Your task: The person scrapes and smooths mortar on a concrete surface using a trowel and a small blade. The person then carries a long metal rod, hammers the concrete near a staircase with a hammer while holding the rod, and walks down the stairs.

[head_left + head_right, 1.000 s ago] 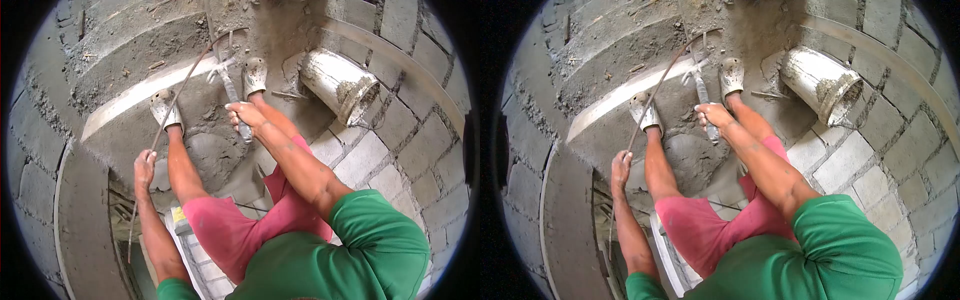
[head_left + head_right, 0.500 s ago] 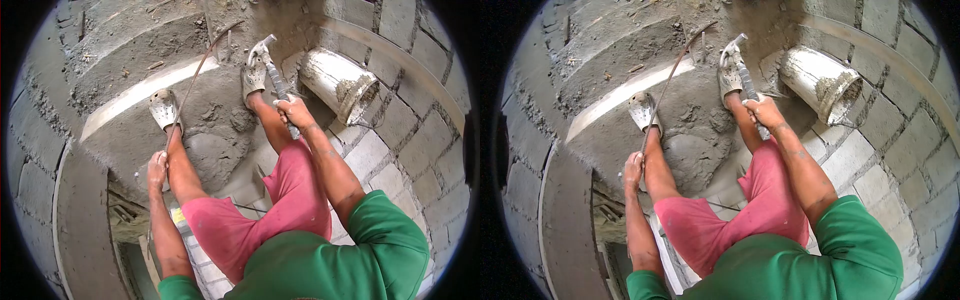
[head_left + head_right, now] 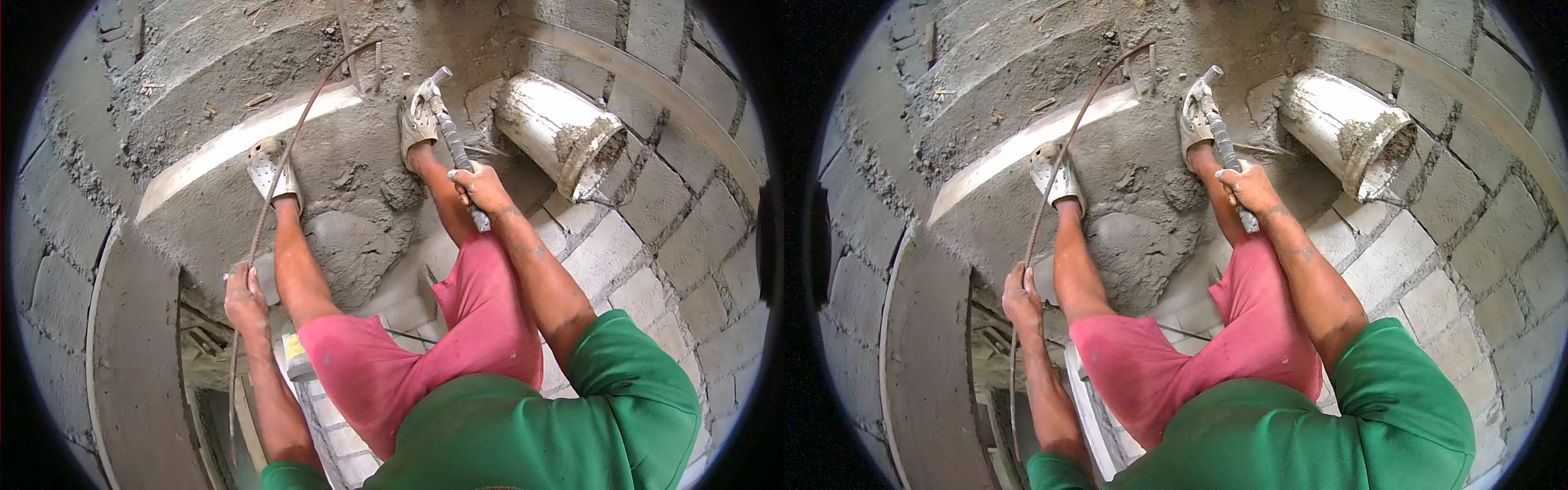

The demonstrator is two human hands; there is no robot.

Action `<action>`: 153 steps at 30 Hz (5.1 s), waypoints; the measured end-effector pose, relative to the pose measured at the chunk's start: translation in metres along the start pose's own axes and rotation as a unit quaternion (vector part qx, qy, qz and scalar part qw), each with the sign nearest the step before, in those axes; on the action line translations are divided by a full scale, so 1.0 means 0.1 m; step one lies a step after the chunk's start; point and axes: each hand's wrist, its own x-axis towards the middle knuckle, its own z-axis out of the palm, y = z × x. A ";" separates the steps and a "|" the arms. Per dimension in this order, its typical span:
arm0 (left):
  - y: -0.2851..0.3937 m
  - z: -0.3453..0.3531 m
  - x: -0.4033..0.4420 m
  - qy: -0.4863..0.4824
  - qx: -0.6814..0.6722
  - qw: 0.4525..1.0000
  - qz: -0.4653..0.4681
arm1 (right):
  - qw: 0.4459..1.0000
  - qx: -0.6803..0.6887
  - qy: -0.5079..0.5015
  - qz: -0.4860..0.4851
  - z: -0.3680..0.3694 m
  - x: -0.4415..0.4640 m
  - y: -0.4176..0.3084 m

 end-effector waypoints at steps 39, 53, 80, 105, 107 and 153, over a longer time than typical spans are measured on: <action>0.95 -0.11 -0.91 0.061 0.110 0.992 -0.005 | 0.825 -0.427 0.138 -0.345 -0.23 1.23 -1.83; 0.66 -0.12 -0.73 0.081 0.091 0.993 0.000 | 0.756 -0.604 0.048 -0.250 0.28 1.55 -2.34; 0.47 -0.08 -0.55 0.072 0.024 0.997 -0.007 | 0.640 -0.685 0.114 -0.330 0.34 1.73 -2.29; -0.49 0.67 0.21 -0.044 0.053 0.988 -0.139 | 0.820 -0.551 0.081 -0.133 -0.30 1.21 -1.20; -0.48 0.60 0.19 -0.045 0.035 0.987 -0.148 | 0.834 -0.533 0.082 -0.115 -0.34 0.92 -1.06; -1.83 2.43 1.21 0.097 0.045 0.971 -0.215 | 0.831 -0.530 0.144 -0.087 0.35 0.24 -2.45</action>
